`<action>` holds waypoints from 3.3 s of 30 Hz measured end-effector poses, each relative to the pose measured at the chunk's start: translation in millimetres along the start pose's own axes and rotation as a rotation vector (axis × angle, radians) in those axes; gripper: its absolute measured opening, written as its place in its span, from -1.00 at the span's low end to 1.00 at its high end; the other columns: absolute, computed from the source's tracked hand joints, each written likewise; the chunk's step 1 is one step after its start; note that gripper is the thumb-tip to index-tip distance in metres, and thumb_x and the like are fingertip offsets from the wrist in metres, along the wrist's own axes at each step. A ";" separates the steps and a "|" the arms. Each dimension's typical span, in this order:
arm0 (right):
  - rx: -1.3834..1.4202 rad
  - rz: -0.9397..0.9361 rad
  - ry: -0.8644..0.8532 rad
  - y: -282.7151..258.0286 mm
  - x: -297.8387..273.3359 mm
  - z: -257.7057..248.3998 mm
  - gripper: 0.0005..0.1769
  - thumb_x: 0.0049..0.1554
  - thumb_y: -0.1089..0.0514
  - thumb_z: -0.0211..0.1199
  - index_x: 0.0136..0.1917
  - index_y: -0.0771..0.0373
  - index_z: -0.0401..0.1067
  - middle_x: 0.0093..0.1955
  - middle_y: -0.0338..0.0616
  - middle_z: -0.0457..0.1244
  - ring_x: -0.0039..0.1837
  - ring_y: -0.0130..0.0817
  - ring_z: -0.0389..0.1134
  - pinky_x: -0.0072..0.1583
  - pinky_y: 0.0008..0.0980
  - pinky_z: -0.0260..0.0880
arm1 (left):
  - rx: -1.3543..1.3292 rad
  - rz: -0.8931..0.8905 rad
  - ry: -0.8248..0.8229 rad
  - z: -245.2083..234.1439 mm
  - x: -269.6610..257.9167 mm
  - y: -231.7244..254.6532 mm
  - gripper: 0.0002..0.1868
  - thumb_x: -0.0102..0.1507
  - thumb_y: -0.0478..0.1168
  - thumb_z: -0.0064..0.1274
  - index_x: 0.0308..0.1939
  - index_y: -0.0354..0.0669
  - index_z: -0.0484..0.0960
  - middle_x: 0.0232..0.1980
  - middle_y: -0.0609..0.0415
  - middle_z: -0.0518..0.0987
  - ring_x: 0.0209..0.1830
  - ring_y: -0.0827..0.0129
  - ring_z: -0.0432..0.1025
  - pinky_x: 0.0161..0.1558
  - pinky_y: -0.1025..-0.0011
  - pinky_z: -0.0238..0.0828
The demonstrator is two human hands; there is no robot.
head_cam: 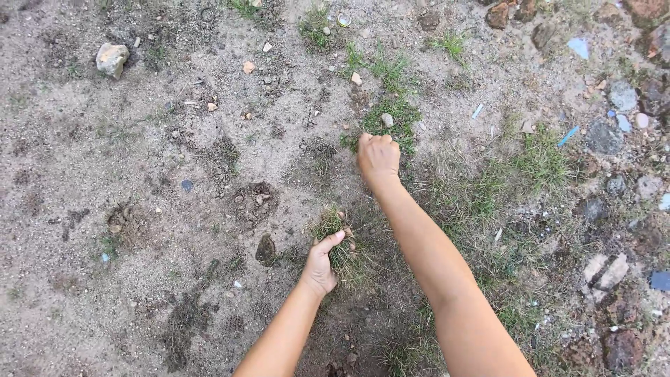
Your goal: Pulling grass and digging into the dirt by hand in an outdoor area.
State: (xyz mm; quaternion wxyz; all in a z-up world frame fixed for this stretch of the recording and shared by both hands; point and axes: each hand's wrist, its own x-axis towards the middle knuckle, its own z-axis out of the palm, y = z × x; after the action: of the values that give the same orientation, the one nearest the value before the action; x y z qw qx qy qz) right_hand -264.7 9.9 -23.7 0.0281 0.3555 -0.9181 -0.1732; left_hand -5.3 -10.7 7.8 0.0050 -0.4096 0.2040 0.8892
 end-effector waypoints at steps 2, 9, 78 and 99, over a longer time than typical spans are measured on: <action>0.086 0.010 0.039 2.3 -7.5 3.3 -0.85 0.18 0.12 0.10 -0.05 0.21 0.40 -0.20 -0.09 0.37 -0.10 -0.22 0.42 -0.15 -0.22 0.46 | 0.000 -0.004 -0.007 1.7 -0.8 1.7 -0.82 0.19 -0.19 0.19 -0.15 -0.13 0.69 -0.30 0.06 0.67 -0.35 0.34 0.57 -0.29 0.31 0.57; 0.242 -0.192 0.202 -11.0 -51.2 -4.3 -0.75 0.13 0.17 0.14 0.09 0.20 0.42 -0.19 -0.17 0.36 -0.09 -0.21 0.44 -0.18 -0.22 0.48 | -0.008 -0.021 -0.029 7.3 -4.1 -1.3 -0.82 0.20 -0.20 0.18 -0.15 -0.14 0.68 -0.30 0.06 0.66 -0.34 0.32 0.56 -0.31 0.27 0.56; 2.153 1.452 1.823 334.1 -999.1 -835.3 -0.57 0.19 0.32 0.00 0.32 0.29 0.38 0.12 -0.07 0.39 0.13 -0.22 0.44 0.18 -0.20 0.46 | 1.105 -0.446 -1.112 541.9 -975.8 -286.3 -0.47 0.37 -0.15 -0.18 0.42 -0.16 0.37 0.26 0.03 0.56 0.21 0.31 0.46 0.23 0.32 0.33; 1.318 1.677 2.734 283.0 -1508.9 -870.2 -0.62 0.17 0.15 0.09 0.22 0.25 0.46 0.10 -0.09 0.42 0.11 -0.23 0.45 0.19 -0.18 0.45 | 1.446 -1.163 -1.359 410.3 -1355.9 -678.4 -0.45 0.20 -0.35 0.05 0.30 -0.04 0.45 0.16 0.04 0.61 0.10 0.23 0.53 0.10 0.20 0.49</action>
State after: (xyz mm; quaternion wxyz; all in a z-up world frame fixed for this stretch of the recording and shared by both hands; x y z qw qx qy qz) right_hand 830.6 944.5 996.4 -0.6591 0.3504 0.0640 -0.6624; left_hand 716.9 976.2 993.3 0.7575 0.2208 0.4018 0.4648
